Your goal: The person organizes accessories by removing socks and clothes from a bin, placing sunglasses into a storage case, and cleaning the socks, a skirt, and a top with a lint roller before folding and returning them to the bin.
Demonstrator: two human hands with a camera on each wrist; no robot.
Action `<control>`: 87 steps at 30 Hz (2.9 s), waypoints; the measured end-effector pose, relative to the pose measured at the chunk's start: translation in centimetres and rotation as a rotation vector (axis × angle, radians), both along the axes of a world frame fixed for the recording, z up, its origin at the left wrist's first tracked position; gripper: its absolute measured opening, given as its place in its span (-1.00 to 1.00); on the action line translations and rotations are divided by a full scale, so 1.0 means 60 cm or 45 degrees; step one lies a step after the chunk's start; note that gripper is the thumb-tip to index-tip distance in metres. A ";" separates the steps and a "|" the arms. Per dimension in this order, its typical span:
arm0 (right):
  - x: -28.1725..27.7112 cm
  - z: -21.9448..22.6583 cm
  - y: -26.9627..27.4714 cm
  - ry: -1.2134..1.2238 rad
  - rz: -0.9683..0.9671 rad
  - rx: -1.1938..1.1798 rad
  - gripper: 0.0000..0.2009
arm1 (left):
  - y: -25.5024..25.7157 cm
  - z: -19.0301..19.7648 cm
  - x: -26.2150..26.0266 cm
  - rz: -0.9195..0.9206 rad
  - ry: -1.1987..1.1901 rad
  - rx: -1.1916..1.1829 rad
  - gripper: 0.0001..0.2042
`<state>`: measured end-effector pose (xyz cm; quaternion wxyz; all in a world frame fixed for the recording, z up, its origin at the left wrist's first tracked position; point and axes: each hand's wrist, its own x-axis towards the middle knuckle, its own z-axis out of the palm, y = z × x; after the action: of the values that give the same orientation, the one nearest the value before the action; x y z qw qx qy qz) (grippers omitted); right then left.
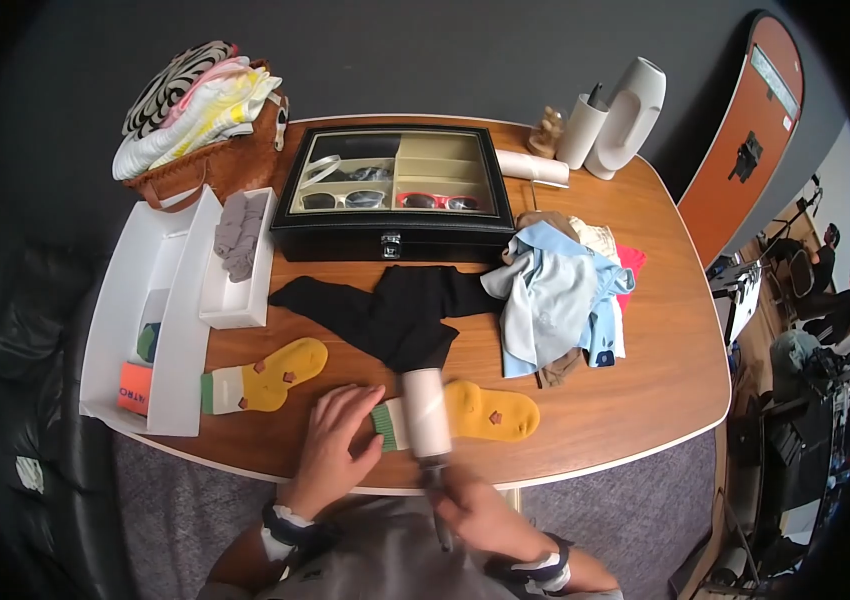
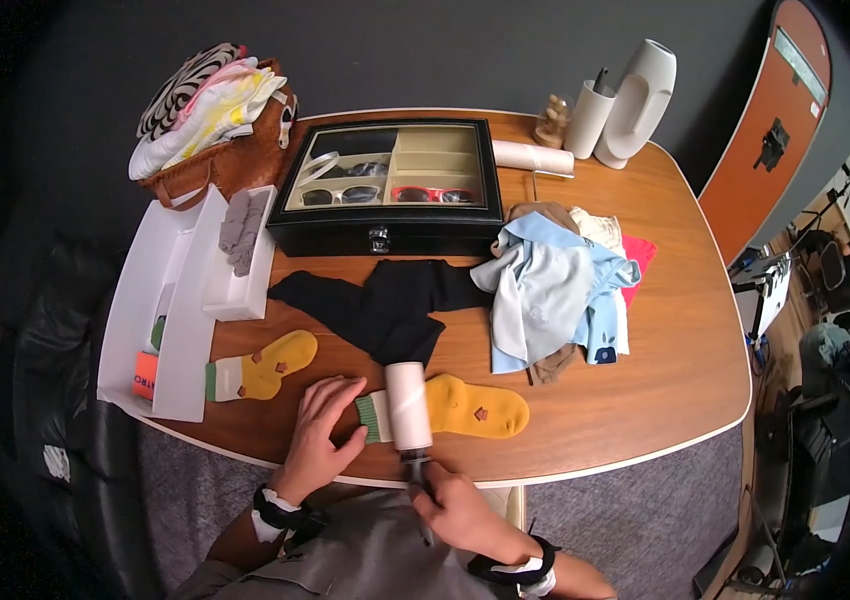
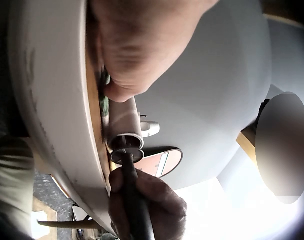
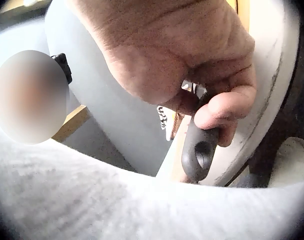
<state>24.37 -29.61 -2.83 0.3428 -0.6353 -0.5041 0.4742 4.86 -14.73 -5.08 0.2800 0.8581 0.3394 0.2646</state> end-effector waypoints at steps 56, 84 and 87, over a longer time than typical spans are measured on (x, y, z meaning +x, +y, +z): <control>0.058 0.027 -0.059 0.258 -0.703 -0.343 -0.84 | -0.001 -0.007 -0.003 0.032 -0.066 -0.088 -0.24; -0.001 -0.011 -0.004 0.070 0.020 0.056 -0.79 | 0.001 -0.009 -0.003 0.045 -0.111 -0.106 -0.21; 0.008 0.012 -0.009 0.024 -0.090 -0.079 -0.80 | 0.001 -0.006 -0.002 0.047 -0.104 -0.102 -0.25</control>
<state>24.85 -30.14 -2.09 0.3442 -0.6583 -0.4632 0.4832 4.74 -14.66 -5.43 0.3228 0.8283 0.3538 0.2907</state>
